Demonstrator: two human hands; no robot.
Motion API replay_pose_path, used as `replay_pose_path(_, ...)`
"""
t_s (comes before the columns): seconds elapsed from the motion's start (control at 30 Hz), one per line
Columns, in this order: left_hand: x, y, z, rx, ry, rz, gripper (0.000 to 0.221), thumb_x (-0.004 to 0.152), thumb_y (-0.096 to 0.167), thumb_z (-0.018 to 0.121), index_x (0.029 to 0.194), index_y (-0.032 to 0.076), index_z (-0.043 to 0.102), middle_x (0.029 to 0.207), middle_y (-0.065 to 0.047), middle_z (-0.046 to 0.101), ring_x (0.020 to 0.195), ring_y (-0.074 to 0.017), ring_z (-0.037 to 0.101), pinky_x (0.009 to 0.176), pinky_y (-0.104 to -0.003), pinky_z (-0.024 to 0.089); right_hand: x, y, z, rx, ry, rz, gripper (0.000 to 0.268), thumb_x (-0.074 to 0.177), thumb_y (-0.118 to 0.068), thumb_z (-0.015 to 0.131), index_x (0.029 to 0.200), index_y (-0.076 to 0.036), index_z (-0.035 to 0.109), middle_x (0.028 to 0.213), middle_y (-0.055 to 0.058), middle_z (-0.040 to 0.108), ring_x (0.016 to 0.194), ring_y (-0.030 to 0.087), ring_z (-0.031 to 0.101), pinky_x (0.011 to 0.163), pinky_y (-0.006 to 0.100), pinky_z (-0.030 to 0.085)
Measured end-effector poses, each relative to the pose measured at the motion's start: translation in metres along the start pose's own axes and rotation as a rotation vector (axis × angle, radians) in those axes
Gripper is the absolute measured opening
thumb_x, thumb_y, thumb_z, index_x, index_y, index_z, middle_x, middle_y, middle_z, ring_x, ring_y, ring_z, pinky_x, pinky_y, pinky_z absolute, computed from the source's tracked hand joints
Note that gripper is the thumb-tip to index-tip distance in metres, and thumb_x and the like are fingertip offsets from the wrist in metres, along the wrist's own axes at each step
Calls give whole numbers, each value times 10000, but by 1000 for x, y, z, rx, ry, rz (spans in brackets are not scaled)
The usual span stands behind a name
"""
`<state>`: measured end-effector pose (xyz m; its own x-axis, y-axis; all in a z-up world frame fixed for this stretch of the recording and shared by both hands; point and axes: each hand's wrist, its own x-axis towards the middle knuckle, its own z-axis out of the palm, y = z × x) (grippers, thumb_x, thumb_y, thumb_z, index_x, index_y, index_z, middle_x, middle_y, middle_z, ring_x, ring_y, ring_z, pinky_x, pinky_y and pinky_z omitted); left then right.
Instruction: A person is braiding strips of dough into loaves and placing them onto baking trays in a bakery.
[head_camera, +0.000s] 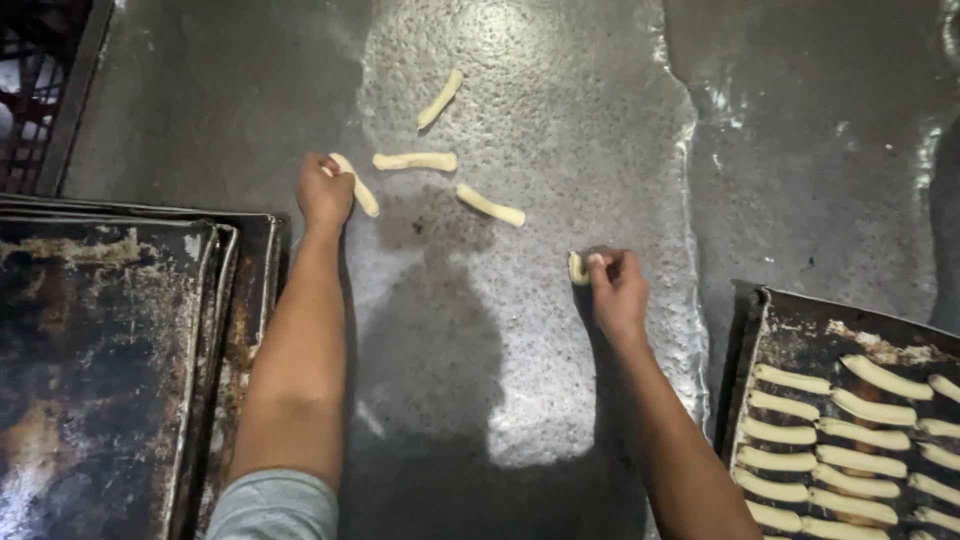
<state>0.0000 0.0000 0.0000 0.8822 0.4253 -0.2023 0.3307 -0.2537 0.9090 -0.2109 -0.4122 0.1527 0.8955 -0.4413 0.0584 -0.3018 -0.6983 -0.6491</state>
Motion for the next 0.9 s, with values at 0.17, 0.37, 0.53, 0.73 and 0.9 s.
replay_pose_path(0.17, 25, -15, 2, -9, -108, -219, 624, 873, 378, 766, 1387, 101, 544, 1224, -170, 671, 1183, -343, 663, 951, -526, 531, -2, -70, 5, 443, -108, 195, 323, 1062, -306, 589, 1247, -51, 518, 940, 83, 633, 791, 187, 675, 762, 350, 537)
replay_pose_path(0.37, -10, 19, 0, 44, 16, 35, 187, 933, 102, 652, 1089, 5, 690, 961, -189, 701, 942, -338, 694, 792, -453, 544, 32, -99, 54, -330, -247, -79, 441, 1021, -418, 664, 1388, -177, 630, 1260, 102, 689, 1125, 318, 699, 929, 468, 561)
replay_pose_path(0.53, -28, 48, 3, -401, -66, -144, 483, 922, 165, 691, 1358, 42, 523, 1191, -151, 643, 1073, -254, 637, 899, -400, 541, 27, -95, 77, -549, -257, -359, 318, 1010, -363, 635, 1297, -232, 667, 1324, 67, 590, 1008, 406, 731, 859, 530, 598)
replay_pose_path(0.73, 0, 27, 57, 47, -129, -104, 387, 822, 182, 754, 1195, 79, 747, 1007, -139, 758, 856, -282, 767, 683, -394, 633, -48, -145, -5, -74, -176, -421, 234, 941, -207, 746, 1145, -98, 714, 1043, 99, 740, 990, 313, 729, 849, 413, 576)
replay_pose_path(0.9, -83, 85, 6, -33, -178, 307, 274, 871, 318, 629, 1080, 152, 565, 1079, -53, 718, 940, -339, 658, 800, -433, 459, -134, -133, -101, -188, -284, -69, 309, 890, -378, 704, 1124, -184, 761, 940, -53, 789, 600, 106, 552, 601, 295, 436)
